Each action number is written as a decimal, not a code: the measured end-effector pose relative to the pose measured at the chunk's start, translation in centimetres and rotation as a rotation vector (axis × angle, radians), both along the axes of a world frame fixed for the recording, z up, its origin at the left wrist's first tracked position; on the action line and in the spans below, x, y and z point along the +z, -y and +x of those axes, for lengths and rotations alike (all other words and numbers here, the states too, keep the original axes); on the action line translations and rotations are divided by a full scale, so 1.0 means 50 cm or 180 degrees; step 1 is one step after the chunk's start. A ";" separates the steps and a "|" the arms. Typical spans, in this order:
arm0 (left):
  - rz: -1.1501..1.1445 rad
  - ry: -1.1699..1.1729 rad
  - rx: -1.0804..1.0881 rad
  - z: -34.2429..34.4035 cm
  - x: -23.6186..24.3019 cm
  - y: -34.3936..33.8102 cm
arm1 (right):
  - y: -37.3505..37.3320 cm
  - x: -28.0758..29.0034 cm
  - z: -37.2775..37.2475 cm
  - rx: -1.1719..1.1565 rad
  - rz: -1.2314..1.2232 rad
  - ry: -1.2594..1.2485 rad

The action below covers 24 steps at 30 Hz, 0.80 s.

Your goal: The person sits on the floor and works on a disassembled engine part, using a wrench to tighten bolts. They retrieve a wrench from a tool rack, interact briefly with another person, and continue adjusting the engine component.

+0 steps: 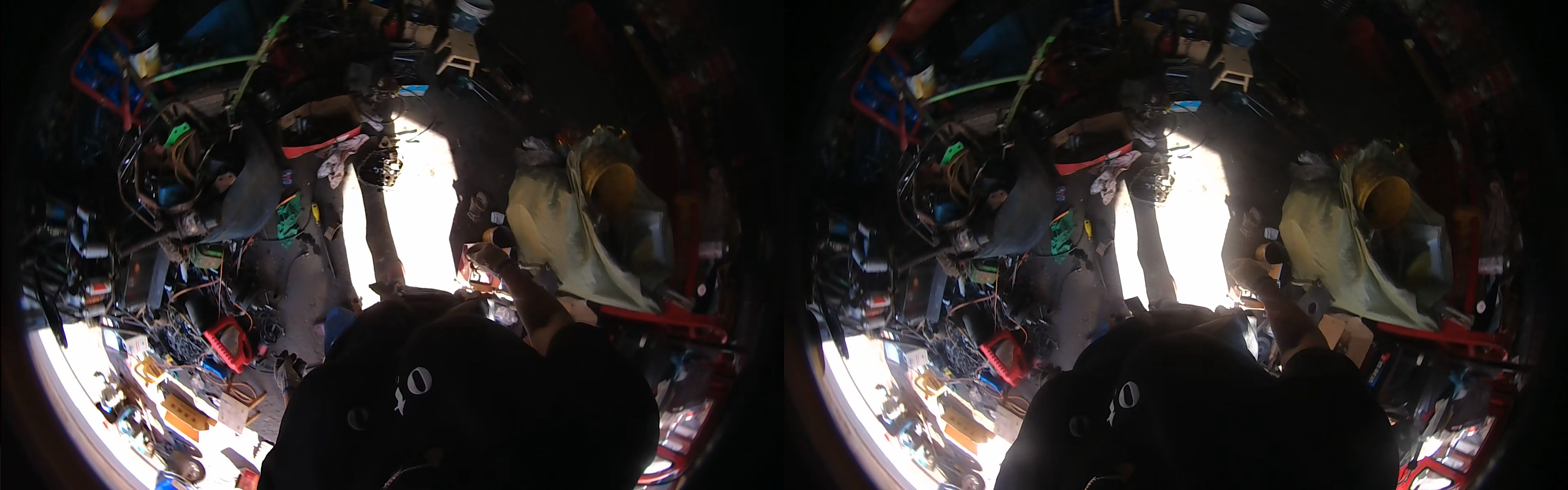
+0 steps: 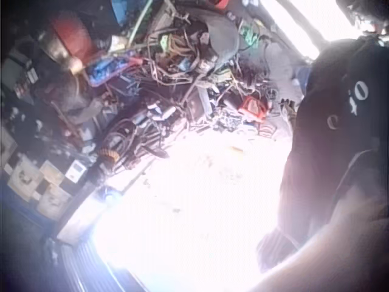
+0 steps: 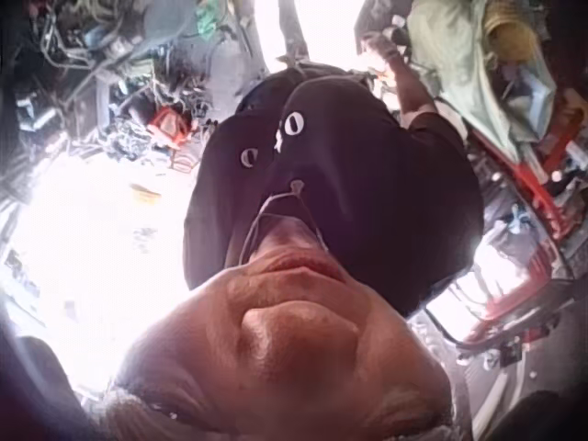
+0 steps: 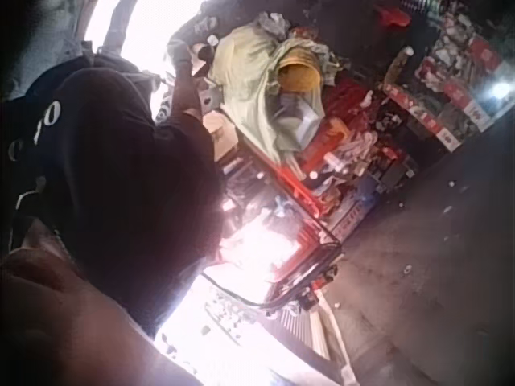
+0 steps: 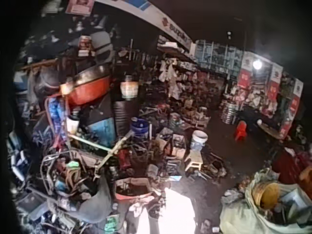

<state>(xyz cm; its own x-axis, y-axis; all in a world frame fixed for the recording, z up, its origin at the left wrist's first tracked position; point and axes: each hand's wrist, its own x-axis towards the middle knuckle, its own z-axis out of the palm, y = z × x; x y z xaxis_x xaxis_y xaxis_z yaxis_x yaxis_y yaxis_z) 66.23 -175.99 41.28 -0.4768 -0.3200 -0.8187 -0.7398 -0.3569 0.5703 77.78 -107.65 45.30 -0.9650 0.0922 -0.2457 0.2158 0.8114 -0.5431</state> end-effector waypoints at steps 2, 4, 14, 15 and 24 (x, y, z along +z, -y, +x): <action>-0.0071 0.0089 -0.0334 -0.050 -0.003 -0.067 | -0.050 -0.044 0.097 -0.0756 -0.0281 0.0420; -0.0116 0.0147 -0.0655 -0.103 -0.004 -0.135 | -0.075 -0.064 0.179 -0.1137 -0.0382 0.0267; -0.0414 0.0130 -0.2147 -0.402 -0.044 -0.466 | -0.061 0.011 0.223 -0.2755 -0.1518 0.0417; -0.0461 0.0098 -0.2297 -0.434 -0.058 -0.498 | -0.066 0.014 0.205 -0.3162 -0.1919 0.0400; -0.0679 -0.0979 -0.4508 -0.787 -0.123 -1.029 | -0.189 0.102 0.108 -0.3021 -0.1483 0.0287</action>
